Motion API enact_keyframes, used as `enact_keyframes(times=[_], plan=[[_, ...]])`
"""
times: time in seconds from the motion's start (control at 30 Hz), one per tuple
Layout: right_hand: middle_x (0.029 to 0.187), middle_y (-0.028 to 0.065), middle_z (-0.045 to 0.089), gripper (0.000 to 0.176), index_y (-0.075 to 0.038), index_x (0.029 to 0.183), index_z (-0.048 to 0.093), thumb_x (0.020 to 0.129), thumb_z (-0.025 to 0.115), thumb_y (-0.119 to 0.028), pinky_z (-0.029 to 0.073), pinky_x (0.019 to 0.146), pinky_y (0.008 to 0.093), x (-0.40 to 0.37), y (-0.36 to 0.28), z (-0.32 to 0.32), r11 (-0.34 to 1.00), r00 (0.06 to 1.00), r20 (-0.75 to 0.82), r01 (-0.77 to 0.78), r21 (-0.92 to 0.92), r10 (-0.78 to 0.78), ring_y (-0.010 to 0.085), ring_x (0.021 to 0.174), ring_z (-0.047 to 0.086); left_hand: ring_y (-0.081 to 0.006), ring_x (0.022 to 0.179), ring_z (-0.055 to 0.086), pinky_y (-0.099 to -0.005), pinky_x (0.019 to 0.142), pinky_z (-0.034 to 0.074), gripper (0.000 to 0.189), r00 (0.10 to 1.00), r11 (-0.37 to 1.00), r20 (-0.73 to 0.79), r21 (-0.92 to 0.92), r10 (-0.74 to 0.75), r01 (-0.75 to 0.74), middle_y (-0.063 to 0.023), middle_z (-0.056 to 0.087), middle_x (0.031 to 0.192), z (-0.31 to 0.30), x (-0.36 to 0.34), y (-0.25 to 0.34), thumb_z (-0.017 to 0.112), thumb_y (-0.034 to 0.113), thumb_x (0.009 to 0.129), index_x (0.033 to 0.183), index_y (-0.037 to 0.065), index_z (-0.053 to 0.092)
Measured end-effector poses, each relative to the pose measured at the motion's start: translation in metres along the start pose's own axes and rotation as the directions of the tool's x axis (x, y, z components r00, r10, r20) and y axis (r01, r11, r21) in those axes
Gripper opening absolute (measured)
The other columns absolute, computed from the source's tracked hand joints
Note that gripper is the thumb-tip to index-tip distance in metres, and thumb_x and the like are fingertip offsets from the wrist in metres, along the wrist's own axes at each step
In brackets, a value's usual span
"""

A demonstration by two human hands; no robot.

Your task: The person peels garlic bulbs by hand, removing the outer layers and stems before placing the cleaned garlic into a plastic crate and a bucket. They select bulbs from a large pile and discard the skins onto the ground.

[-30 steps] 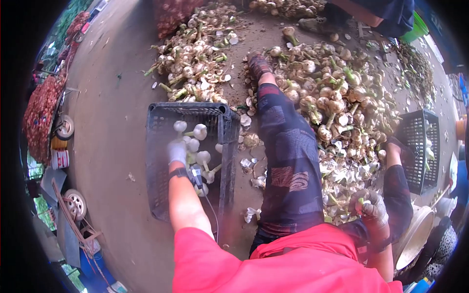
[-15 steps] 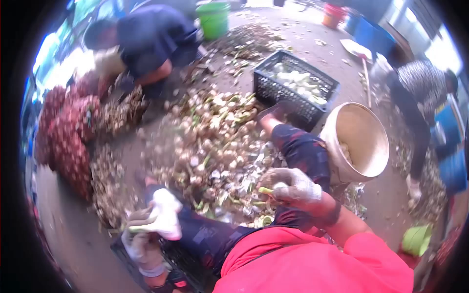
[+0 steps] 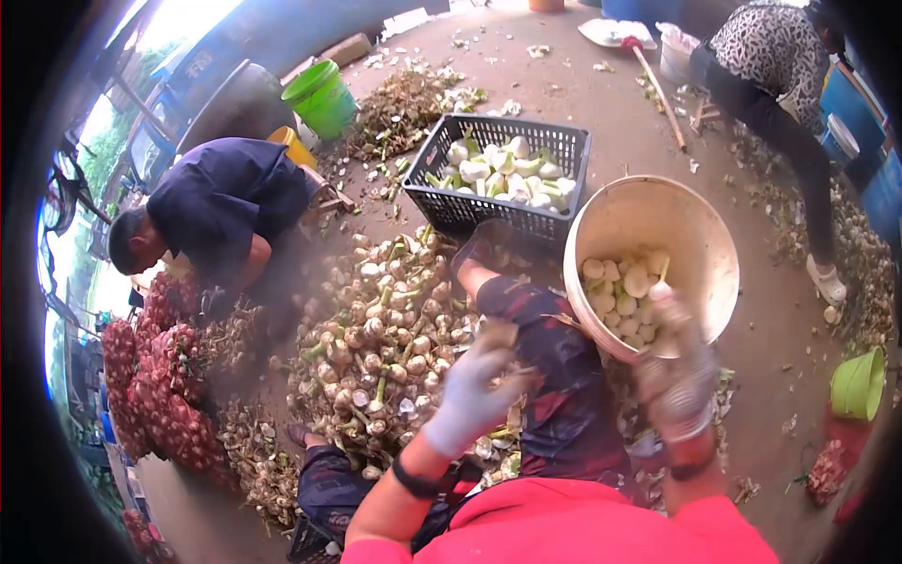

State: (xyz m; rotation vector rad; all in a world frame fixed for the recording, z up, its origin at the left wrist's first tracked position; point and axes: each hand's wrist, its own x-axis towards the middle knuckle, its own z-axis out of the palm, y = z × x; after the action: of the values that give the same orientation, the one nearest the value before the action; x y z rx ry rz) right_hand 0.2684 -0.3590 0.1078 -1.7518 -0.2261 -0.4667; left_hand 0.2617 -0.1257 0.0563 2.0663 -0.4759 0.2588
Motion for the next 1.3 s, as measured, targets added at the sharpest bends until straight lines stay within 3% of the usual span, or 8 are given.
enact_keyframes(times=[0.07,0.27,0.37,0.47,0.6,0.87,1.0,1.3], plan=[[0.089,0.0154,0.062,0.024,-0.002,0.097,0.063,0.074,0.060,-0.005,0.051,0.074,0.0357,-0.001,0.006,0.036,0.982,0.862,0.490,0.180,-0.049,-0.134,0.0259,0.084,0.063,-0.0151,0.083,0.060,-0.0255,0.069,0.046,0.009,0.700,0.632,0.236,-0.306,-0.674,0.712,-0.0085,0.063,0.096,-0.030,-0.055,-0.021,0.063,0.008,0.080,0.081,-0.001,0.065],[0.109,0.0198,0.060,0.037,-0.006,0.109,0.058,0.078,0.056,-0.026,0.047,0.083,0.0430,-0.053,0.058,0.233,0.810,-0.175,0.818,0.354,-0.467,0.548,0.0327,0.101,0.059,-0.0185,0.081,0.059,-0.0315,0.071,0.053,0.032,0.205,0.162,-0.017,-0.677,-0.979,0.718,-0.0105,0.056,0.102,-0.051,-0.227,-0.082,0.055,0.011,0.085,0.114,-0.003,0.053],[0.114,0.0204,0.058,0.041,-0.008,0.114,0.056,0.075,0.058,-0.021,0.047,0.086,0.0438,-0.087,0.119,0.286,0.761,0.001,0.796,0.295,-0.578,0.605,0.0338,0.103,0.059,-0.0171,0.080,0.058,-0.0293,0.067,0.052,0.032,-0.014,-0.060,0.066,-0.763,-0.998,0.643,-0.0085,0.056,0.099,-0.046,-0.278,-0.103,0.057,0.015,0.085,0.112,-0.002,0.054],[0.120,0.0190,0.055,0.043,-0.011,0.118,0.054,0.076,0.057,-0.017,0.047,0.087,0.0448,-0.111,0.182,0.320,0.693,0.254,0.775,0.349,-0.631,0.578,0.0342,0.106,0.057,-0.0148,0.084,0.058,-0.0276,0.070,0.050,0.030,0.146,0.021,0.092,-0.777,-0.985,0.629,-0.0073,0.058,0.097,-0.054,-0.266,-0.115,0.054,0.020,0.088,0.110,0.000,0.057],[0.133,0.0224,0.043,0.051,-0.013,0.129,0.045,0.079,0.056,-0.016,0.045,0.090,0.0457,-0.158,0.225,0.356,0.710,0.036,0.935,0.640,-0.293,0.353,0.0387,0.104,0.057,-0.0132,0.085,0.057,-0.0268,0.072,0.049,0.026,0.351,0.300,-0.029,-0.589,-0.936,0.750,-0.0051,0.060,0.094,-0.070,-0.251,-0.121,0.054,0.021,0.089,0.103,0.001,0.060],[0.114,0.0229,0.057,0.046,-0.012,0.126,0.046,0.082,0.057,-0.019,0.047,0.085,0.0424,-0.155,0.219,0.365,0.743,0.043,0.864,0.491,-0.455,0.502,0.0339,0.106,0.057,-0.0124,0.088,0.055,-0.0259,0.080,0.044,0.028,0.197,0.087,0.075,-0.709,-0.978,0.700,-0.0051,0.060,0.095,-0.063,-0.262,-0.125,0.053,0.023,0.089,0.104,0.000,0.060],[0.119,0.0150,0.052,0.079,-0.003,0.135,0.031,0.072,0.076,-0.015,0.046,0.087,0.0320,-0.145,0.143,0.320,0.682,0.095,0.843,-0.639,-0.357,0.529,0.0225,0.099,0.055,-0.0133,0.088,0.056,-0.0295,0.076,0.049,0.040,0.138,-0.003,0.086,-0.858,-0.987,0.513,-0.0053,0.056,0.103,-0.047,-0.257,-0.120,0.054,0.025,0.090,0.123,0.003,0.048],[0.117,0.0087,0.054,0.064,0.000,0.133,0.037,0.080,0.067,-0.018,0.047,0.071,0.0220,-0.107,0.027,0.215,0.475,0.158,0.918,-0.879,-0.036,0.363,0.0098,0.081,0.056,-0.0209,0.097,0.057,-0.0316,0.082,0.048,0.051,0.472,0.467,-0.270,-0.802,-0.839,0.372,-0.0095,0.055,0.105,-0.050,-0.193,-0.024,0.065,0.006,0.075,0.122,0.002,0.046]])
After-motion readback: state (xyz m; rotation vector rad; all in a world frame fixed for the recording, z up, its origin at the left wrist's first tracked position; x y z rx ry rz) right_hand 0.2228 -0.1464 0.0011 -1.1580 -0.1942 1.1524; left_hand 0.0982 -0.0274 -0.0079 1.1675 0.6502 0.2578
